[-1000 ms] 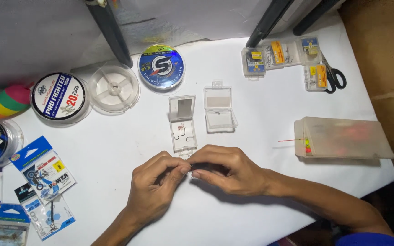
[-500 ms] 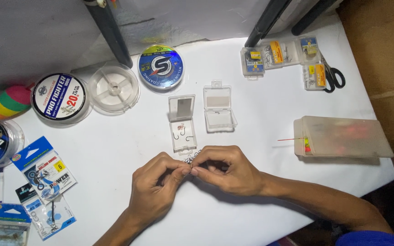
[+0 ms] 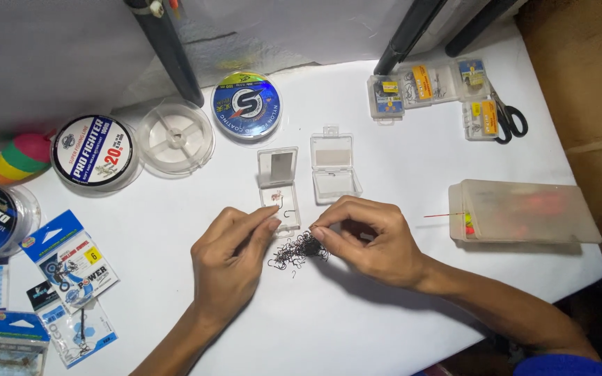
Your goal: Sorting and organizing fishing hooks into small plastic containers.
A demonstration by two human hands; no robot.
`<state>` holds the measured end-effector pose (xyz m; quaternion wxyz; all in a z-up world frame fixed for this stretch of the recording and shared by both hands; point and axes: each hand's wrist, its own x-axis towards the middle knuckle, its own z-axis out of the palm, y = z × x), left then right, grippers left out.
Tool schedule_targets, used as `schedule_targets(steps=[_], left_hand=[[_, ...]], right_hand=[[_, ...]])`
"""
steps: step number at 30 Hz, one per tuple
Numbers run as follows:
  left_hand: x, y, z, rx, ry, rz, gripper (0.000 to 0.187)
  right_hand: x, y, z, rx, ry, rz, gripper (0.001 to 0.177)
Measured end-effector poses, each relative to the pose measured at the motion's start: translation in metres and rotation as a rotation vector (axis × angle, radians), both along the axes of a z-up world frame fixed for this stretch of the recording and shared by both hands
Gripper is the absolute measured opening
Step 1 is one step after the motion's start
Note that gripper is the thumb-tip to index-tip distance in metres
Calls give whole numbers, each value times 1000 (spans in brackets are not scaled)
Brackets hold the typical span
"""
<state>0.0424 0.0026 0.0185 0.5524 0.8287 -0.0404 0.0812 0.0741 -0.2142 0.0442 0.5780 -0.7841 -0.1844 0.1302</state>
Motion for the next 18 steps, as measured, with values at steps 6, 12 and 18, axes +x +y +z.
schedule_targets(steps=[6, 12, 18], left_hand=[[0, 4, 5, -21, 8, 6, 18], [-4, 10, 5, 69, 12, -157, 20], [-6, 33, 10, 227, 140, -391, 12]], right_hand=[[8, 4, 9, -134, -202, 17, 11], [27, 12, 12, -284, -520, 205, 13], [29, 18, 12, -343, -654, 241, 6]])
